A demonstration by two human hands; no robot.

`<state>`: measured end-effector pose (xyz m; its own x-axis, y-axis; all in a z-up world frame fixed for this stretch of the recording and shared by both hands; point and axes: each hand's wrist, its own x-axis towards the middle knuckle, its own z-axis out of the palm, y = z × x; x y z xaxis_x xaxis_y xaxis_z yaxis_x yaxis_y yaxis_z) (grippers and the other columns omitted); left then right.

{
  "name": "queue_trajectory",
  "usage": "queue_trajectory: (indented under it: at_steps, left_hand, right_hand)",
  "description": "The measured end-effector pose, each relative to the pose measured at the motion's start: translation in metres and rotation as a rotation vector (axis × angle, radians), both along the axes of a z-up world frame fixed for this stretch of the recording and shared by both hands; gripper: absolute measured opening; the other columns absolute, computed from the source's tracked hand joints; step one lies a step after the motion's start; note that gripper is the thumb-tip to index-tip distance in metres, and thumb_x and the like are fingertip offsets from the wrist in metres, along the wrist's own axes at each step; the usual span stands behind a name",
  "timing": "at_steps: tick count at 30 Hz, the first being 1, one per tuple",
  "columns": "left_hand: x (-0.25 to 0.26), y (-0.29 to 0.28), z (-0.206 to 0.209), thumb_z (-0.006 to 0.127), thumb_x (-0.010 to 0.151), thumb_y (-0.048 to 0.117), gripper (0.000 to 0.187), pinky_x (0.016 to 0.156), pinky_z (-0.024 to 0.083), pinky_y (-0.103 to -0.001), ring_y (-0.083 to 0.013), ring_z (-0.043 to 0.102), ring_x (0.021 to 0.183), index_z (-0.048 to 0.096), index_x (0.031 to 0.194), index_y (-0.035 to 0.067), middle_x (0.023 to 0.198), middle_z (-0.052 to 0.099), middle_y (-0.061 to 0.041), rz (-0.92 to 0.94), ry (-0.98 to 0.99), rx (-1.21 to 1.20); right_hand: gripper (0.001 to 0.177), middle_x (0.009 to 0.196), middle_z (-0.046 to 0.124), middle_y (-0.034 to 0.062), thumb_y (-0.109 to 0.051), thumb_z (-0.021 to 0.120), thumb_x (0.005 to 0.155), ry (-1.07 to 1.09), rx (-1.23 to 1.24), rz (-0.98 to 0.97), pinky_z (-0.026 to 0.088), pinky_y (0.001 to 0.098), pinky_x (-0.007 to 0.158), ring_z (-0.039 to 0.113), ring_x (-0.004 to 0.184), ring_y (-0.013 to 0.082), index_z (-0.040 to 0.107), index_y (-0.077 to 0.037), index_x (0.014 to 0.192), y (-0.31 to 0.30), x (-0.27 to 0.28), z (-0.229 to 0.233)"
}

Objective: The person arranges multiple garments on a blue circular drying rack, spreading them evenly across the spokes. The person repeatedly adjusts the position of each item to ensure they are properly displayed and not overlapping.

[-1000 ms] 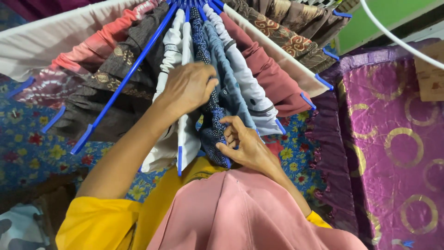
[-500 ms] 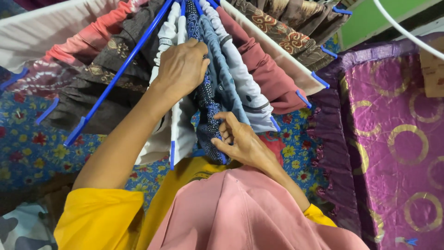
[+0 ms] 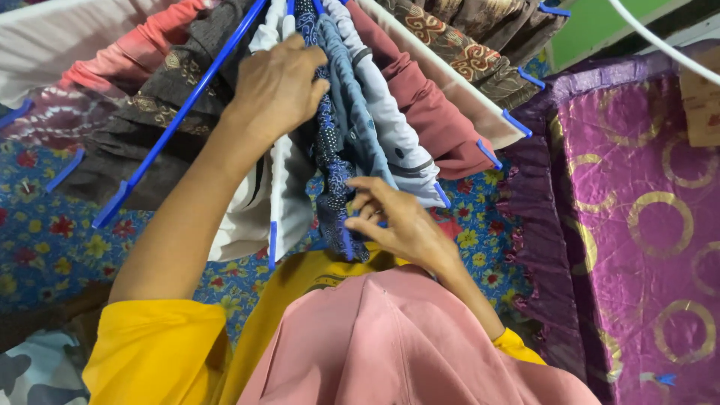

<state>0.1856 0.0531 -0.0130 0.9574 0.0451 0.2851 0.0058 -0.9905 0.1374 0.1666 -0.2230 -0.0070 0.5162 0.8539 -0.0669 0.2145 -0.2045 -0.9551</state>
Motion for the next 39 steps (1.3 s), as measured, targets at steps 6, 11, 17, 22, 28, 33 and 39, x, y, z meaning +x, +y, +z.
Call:
queue_trajectory:
  at_steps: [6,11,17,22,28,33,39]
  left_hand:
    - [0.002,-0.006,0.015,0.077,0.084,0.016,0.013,0.062,0.057,-0.046,-0.0343,0.068,0.068,0.075,0.095,0.008,0.091,0.068,-0.010,-0.052,-0.084,-0.003]
    - [0.015,-0.013,0.002,0.072,0.087,0.008,0.008,0.060,0.053,-0.042,-0.0301,0.062,0.061,0.072,0.080,0.009,0.084,0.068,-0.005,-0.142,-0.168,-0.076]
    - [0.032,-0.018,-0.021,0.072,0.084,0.008,0.012,0.067,0.054,-0.040,-0.0266,0.069,0.070,0.079,0.076,0.009,0.086,0.076,-0.002,-0.221,-0.139,-0.154]
    - [0.026,-0.025,-0.019,0.073,0.083,0.006,0.011,0.059,0.052,-0.040,-0.0248,0.066,0.065,0.078,0.075,0.010,0.083,0.071,0.000,-0.212,-0.187,-0.060]
    - [0.010,-0.066,-0.029,0.069,0.087,0.025,0.017,0.061,0.062,-0.047,-0.0333,0.072,0.069,0.071,0.071,0.020,0.072,0.065,-0.003,-0.182,0.174,-0.115]
    - [0.002,-0.067,-0.040,0.067,0.085,0.016,0.018,0.060,0.060,-0.045,-0.0327,0.070,0.067,0.067,0.067,0.016,0.072,0.064,-0.003,-0.200,0.091,0.028]
    - [-0.031,-0.105,-0.034,0.063,0.089,0.021,0.023,0.057,0.059,-0.045,-0.0309,0.069,0.067,0.066,0.066,0.018,0.070,0.062,0.000,-0.314,0.164,-0.178]
  right_hand:
    - [0.039,0.090,0.068,0.0009,-0.012,0.080,0.083,-0.198,-0.169,-0.296,0.046,0.0228,0.059,0.057,0.068,0.0095,0.069,-0.005,0.119,-0.037,0.016,0.011]
    - [0.050,0.089,0.068,0.0028,-0.024,0.083,0.080,-0.138,-0.331,-0.240,0.052,0.0278,0.062,0.062,0.068,0.0133,0.063,-0.006,0.122,-0.052,0.009,-0.008]
    - [0.033,0.078,0.068,0.0033,-0.023,0.074,0.084,-0.164,-0.362,-0.249,0.051,0.0313,0.061,0.062,0.065,0.0172,0.067,-0.007,0.112,-0.049,-0.001,-0.009]
    - [0.027,0.076,0.063,0.0003,-0.017,0.075,0.083,-0.123,-0.294,-0.274,0.045,0.0264,0.053,0.051,0.057,0.0124,0.069,-0.005,0.107,-0.046,-0.003,-0.003]
    - [0.030,0.075,0.070,0.0088,-0.015,0.078,0.083,-0.084,-0.280,-0.248,0.058,0.0276,0.051,0.068,0.067,0.0170,0.071,-0.006,0.111,-0.054,0.003,-0.024]
    - [0.030,0.075,0.070,0.0090,-0.015,0.078,0.083,-0.067,-0.272,-0.244,0.057,0.0281,0.052,0.067,0.066,0.0181,0.072,-0.008,0.112,-0.053,0.003,-0.026]
    - [0.031,0.076,0.070,0.0109,-0.013,0.077,0.084,-0.051,-0.263,-0.242,0.058,0.0293,0.056,0.066,0.068,0.0192,0.071,-0.005,0.114,-0.051,0.004,-0.030]
